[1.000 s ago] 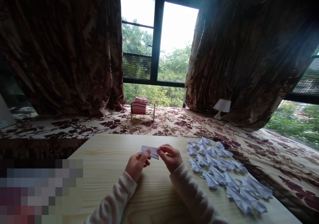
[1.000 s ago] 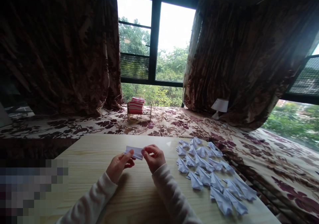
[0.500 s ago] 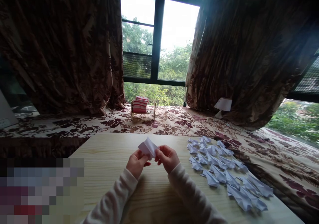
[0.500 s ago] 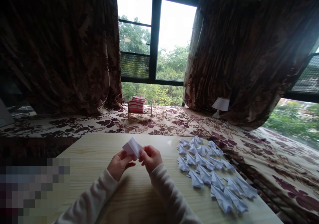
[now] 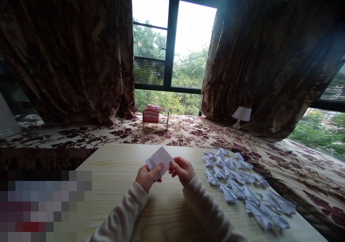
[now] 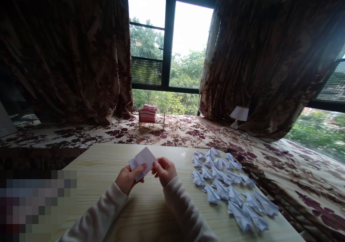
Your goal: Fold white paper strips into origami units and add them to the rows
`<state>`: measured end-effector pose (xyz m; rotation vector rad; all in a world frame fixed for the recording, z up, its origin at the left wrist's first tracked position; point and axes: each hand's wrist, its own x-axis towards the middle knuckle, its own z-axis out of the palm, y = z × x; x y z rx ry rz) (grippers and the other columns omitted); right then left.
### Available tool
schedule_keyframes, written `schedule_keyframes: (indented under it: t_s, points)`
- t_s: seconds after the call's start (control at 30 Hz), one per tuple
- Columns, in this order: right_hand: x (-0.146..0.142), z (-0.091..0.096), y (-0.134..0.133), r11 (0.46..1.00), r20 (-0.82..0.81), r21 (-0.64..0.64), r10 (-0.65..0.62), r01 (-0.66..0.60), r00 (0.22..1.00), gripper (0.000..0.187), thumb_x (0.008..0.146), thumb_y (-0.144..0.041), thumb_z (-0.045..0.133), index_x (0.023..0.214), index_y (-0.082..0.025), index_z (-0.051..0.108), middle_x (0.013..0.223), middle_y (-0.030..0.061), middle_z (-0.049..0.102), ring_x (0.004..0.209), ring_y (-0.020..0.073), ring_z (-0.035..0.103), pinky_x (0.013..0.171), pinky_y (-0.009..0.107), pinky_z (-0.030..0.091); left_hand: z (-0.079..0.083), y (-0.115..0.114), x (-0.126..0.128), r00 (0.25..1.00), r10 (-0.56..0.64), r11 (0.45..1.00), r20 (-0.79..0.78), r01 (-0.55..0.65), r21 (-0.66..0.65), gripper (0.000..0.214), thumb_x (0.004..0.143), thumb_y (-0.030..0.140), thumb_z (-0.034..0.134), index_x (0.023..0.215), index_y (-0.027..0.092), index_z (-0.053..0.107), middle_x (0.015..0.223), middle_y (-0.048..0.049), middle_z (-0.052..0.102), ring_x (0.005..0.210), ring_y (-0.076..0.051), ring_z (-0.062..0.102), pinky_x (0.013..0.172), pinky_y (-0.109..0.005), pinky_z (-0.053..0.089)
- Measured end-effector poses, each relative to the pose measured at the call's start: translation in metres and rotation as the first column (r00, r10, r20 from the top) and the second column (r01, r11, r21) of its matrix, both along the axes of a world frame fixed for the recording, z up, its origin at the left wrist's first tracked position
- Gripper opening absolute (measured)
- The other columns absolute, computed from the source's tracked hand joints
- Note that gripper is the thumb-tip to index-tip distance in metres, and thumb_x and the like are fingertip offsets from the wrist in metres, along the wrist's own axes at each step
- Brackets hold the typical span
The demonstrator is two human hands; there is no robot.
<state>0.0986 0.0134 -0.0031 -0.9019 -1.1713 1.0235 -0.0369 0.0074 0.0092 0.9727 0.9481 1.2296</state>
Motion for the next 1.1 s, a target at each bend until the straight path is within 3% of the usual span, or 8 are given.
schedule_keyframes:
  t_s: [0.17,0.3,0.47,0.53,0.67,0.8,0.93,1.1]
  points:
    - [0.031,0.009,0.011,0.972,-0.079,0.007,-0.233,0.235,0.969,0.023,0.067,-0.037,0.060,0.071,-0.015,0.054,0.053,-0.0028,0.055,0.049,0.0087,0.051,0.039,0.017,0.042,-0.006,0.003,-0.002,0.997,-0.052,0.999,-0.061,0.052,-0.012,0.025,0.052,0.031,0.071,0.065,0.012,0.060,0.049,0.0029,0.053,0.042,-0.006,0.045,0.042,-0.021,0.040]
    - [0.052,0.017,0.011,0.956,-0.105,0.007,-0.293,0.295,0.950,0.024,0.068,-0.038,0.060,0.074,-0.015,0.055,0.057,-0.0023,0.056,0.051,0.0087,0.052,0.042,0.018,0.044,-0.004,0.005,-0.007,0.980,-0.113,0.994,-0.164,0.110,-0.023,0.023,0.044,0.025,0.074,0.056,0.011,0.061,0.050,-0.0003,0.056,0.044,-0.009,0.047,0.043,-0.022,0.038]
    - [0.042,0.019,0.005,0.981,-0.058,0.033,-0.191,0.193,0.980,0.025,0.061,-0.038,0.064,0.065,-0.014,0.057,0.047,-0.0021,0.055,0.041,0.0087,0.049,0.038,0.019,0.039,0.008,0.010,-0.017,0.979,0.169,0.980,-0.115,-0.154,0.128,0.038,0.061,0.043,0.062,0.088,0.017,0.064,0.089,-0.0061,0.064,0.080,-0.017,0.056,0.063,-0.024,0.042]
    - [0.033,0.016,0.003,0.989,-0.030,0.042,-0.138,0.139,0.990,0.027,0.059,-0.040,0.064,0.062,-0.014,0.057,0.045,-0.0020,0.054,0.039,0.0089,0.048,0.036,0.020,0.038,0.009,0.010,-0.015,0.986,0.110,0.988,-0.123,-0.095,0.123,0.043,0.059,0.045,0.064,0.090,0.015,0.065,0.087,-0.0071,0.066,0.080,-0.019,0.057,0.063,-0.025,0.042]
    - [0.026,0.013,0.002,0.994,0.060,0.049,-0.100,0.097,0.993,0.028,0.064,-0.042,0.061,0.064,-0.015,0.056,0.046,-0.0023,0.054,0.040,0.0093,0.049,0.038,0.020,0.039,-0.001,0.008,-0.009,0.984,-0.115,0.989,-0.134,0.126,0.072,0.034,0.051,0.039,0.072,0.071,0.011,0.068,0.063,-0.0037,0.066,0.057,-0.015,0.054,0.057,-0.025,0.041]
    - [0.032,0.013,0.003,0.989,0.132,0.070,-0.138,0.130,0.982,0.023,0.060,-0.036,0.066,0.068,-0.015,0.060,0.056,0.0005,0.059,0.053,0.0124,0.055,0.048,0.023,0.044,-0.008,0.008,-0.009,0.967,-0.117,0.989,-0.224,0.135,0.067,0.027,0.054,0.035,0.069,0.064,0.010,0.069,0.055,-0.0025,0.064,0.050,-0.012,0.052,0.050,-0.023,0.038]
    - [0.030,0.010,0.002,0.988,0.232,0.110,-0.133,0.110,0.964,0.039,0.054,-0.033,0.070,0.089,-0.016,0.062,0.071,0.0034,0.064,0.066,0.0173,0.059,0.057,0.028,0.046,-0.005,0.003,-0.008,0.944,-0.157,0.983,-0.289,0.178,0.047,0.020,0.052,0.028,0.068,0.060,0.009,0.069,0.051,-0.0026,0.063,0.046,-0.012,0.050,0.046,-0.021,0.035]
    - [0.026,0.003,0.002,0.997,0.225,0.048,0.048,-0.060,0.973,0.016,0.058,-0.029,0.065,0.064,-0.015,0.062,0.051,-0.0017,0.056,0.047,0.0109,0.049,0.045,0.022,0.039,0.002,-0.005,-0.004,0.919,-0.244,0.966,-0.309,0.257,0.001,0.021,0.050,0.025,0.068,0.065,0.010,0.071,0.050,-0.0008,0.062,0.046,-0.011,0.049,0.045,-0.020,0.034]
